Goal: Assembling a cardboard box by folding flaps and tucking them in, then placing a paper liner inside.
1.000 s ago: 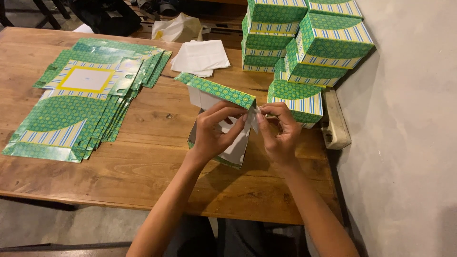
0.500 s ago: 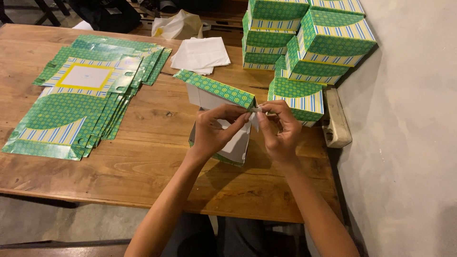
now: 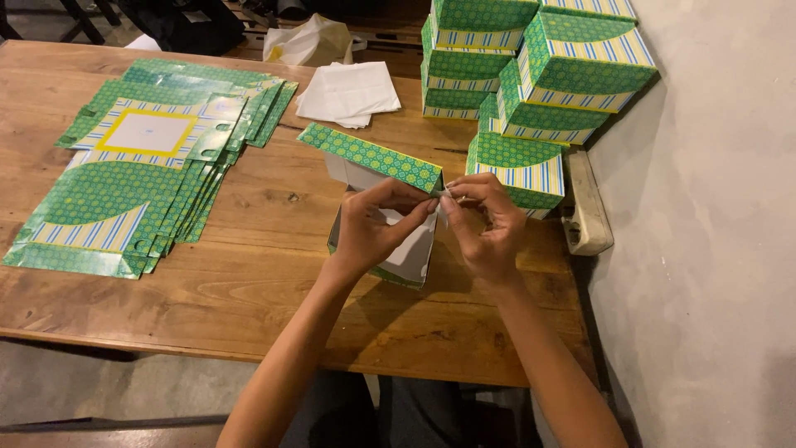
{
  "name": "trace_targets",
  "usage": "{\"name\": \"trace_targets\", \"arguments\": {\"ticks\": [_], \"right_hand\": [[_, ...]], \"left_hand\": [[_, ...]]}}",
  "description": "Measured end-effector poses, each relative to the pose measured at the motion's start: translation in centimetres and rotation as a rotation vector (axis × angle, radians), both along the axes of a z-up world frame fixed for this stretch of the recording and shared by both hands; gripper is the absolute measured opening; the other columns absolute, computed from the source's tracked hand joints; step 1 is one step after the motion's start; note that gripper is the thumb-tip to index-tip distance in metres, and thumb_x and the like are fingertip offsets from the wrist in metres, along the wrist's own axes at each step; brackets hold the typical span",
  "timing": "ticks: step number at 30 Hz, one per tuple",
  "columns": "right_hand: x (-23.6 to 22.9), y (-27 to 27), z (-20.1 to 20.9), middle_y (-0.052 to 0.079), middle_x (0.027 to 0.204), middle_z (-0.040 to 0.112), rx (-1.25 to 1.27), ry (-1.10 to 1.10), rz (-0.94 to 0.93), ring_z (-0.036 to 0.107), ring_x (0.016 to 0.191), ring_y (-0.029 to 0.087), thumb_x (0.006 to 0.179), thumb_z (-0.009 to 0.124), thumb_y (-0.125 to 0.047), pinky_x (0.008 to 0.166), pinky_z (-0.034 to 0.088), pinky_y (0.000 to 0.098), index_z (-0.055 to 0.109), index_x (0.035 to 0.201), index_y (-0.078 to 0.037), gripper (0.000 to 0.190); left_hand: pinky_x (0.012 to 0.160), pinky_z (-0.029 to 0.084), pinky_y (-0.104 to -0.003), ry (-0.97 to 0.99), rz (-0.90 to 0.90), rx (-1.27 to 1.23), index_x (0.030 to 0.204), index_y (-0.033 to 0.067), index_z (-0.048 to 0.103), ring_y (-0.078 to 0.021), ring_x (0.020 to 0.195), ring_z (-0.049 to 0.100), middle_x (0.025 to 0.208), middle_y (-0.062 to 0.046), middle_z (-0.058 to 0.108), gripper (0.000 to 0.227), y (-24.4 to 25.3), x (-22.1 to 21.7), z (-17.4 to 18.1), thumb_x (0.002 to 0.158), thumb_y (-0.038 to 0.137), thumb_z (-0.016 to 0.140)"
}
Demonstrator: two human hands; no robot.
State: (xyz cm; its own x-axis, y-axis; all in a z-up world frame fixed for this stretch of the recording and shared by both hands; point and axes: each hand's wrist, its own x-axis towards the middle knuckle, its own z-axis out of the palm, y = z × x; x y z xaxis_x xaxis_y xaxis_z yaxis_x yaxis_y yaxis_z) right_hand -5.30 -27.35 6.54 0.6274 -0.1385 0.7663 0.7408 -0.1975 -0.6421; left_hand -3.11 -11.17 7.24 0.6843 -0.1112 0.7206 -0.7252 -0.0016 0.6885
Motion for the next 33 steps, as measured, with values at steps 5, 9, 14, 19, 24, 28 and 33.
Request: {"name": "trace_targets", "arguments": {"ticks": [5,9,14,19,24,28,33], "right_hand": [[-0.2,-0.1,-0.2,0.013,0.098,0.069,-0.007,0.041,-0.005,0.069,0.092,0.022,0.095,0.073,-0.010,0.073,0.057,0.0314,0.070,0.097,-0.005,0.006],[-0.5,0.2,0.4,0.013,0.099,0.070,-0.015,0.058,-0.021,0.070,0.092,0.023,0.095,0.074,-0.011,0.074,0.058,0.0329,0.069,0.097,-0.005,0.008],[-0.5,0.3,0.4,0.012,0.099,0.070,-0.032,0.053,-0.036,0.070,0.093,0.023,0.094,0.075,-0.011,0.074,0.058,0.0332,0.069,0.096,-0.007,0.008],[-0.4,0.0,0.3,0.012,0.099,0.069,-0.057,0.044,-0.034,0.071,0.092,0.024,0.094,0.076,-0.011,0.074,0.060,0.0339,0.070,0.095,-0.006,0.008],[-0.2,-0.2,0.0,0.010,0.101,0.068,-0.084,0.056,-0.045,0.071,0.094,0.022,0.093,0.078,-0.014,0.074,0.060,0.0329,0.070,0.098,-0.007,0.011],[-0.1,0.0,-0.2,0.008,0.101,0.067,-0.038,0.091,-0.064,0.070,0.095,0.020,0.093,0.079,-0.016,0.075,0.059,0.0317,0.068,0.100,-0.008,0.015],[0.0,-0.4,-0.2,0.006,0.098,0.067,-0.041,0.065,-0.132,0.070,0.092,0.018,0.093,0.081,-0.013,0.073,0.058,0.0289,0.068,0.098,-0.008,0.014]], "left_hand": [[0.067,0.062,-0.034,0.015,0.020,-0.025,0.093,0.0091,0.076,-0.0224,0.070,0.078,0.074,-0.008,0.078,0.011,-0.1,0.2,-0.4,0.086,0.009,0.084],[0.064,0.063,-0.034,-0.034,0.051,-0.018,0.092,0.0121,0.079,-0.0254,0.071,0.079,0.075,-0.008,0.079,0.010,-0.3,0.2,-0.5,0.086,0.008,0.084],[0.063,0.063,-0.036,-0.024,0.015,-0.035,0.093,0.0113,0.079,-0.0262,0.070,0.078,0.079,-0.009,0.079,0.010,0.0,0.4,-0.3,0.085,0.008,0.085],[0.061,0.062,-0.033,-0.037,-0.010,-0.058,0.092,0.0119,0.079,-0.0229,0.067,0.077,0.081,-0.008,0.078,0.009,-0.1,0.3,-0.1,0.085,0.008,0.084],[0.059,0.062,-0.034,-0.056,-0.032,-0.031,0.098,0.0130,0.080,-0.0236,0.065,0.076,0.084,-0.007,0.079,0.015,-0.2,0.5,-0.8,0.085,0.005,0.082],[0.060,0.061,-0.036,-0.019,-0.109,0.009,0.107,0.0100,0.078,-0.0250,0.069,0.077,0.090,-0.011,0.080,0.023,0.0,0.2,-0.8,0.085,0.005,0.081],[0.068,0.062,-0.041,0.007,-0.231,0.086,0.123,0.0097,0.074,-0.0286,0.082,0.078,0.105,-0.016,0.078,0.036,0.4,0.1,0.0,0.087,0.006,0.078]]}}
